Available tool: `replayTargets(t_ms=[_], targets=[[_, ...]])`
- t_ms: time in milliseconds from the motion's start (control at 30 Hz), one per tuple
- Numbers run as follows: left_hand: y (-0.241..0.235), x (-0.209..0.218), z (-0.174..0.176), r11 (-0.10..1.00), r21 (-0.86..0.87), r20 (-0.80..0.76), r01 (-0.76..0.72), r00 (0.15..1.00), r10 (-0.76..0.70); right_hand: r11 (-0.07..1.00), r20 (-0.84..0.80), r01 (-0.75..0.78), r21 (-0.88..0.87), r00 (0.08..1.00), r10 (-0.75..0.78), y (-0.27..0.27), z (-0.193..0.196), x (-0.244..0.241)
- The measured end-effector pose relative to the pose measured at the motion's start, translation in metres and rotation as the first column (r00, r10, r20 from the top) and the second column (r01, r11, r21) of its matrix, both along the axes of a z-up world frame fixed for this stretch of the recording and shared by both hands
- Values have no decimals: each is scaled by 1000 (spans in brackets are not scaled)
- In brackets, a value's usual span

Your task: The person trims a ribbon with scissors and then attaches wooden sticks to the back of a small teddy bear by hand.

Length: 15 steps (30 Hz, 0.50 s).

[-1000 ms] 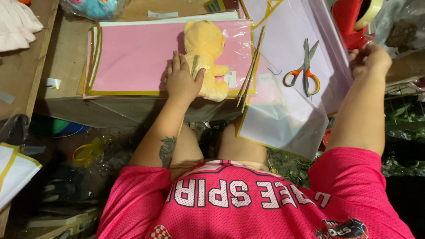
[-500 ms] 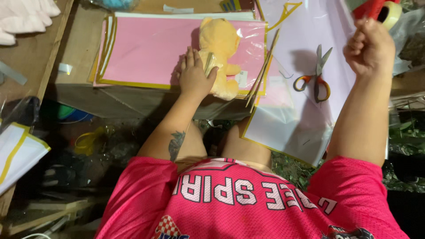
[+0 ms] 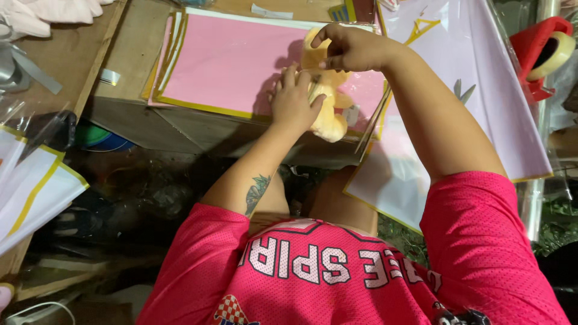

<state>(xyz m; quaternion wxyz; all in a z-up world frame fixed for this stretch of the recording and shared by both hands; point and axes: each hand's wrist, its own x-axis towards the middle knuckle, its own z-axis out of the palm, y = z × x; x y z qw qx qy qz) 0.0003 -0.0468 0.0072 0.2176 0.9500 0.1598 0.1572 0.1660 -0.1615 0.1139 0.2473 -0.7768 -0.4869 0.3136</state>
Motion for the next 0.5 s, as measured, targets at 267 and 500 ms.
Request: replayTargets(t_ms=[267, 500], targets=[[2, 1, -8, 999, -1, -3, -32, 999, 32, 966, -275, 255, 43, 933, -234, 19, -56, 21], [0, 4, -15, 998, -28, 34, -58, 998, 59, 923, -194, 385, -4, 905, -378, 25, -62, 1]])
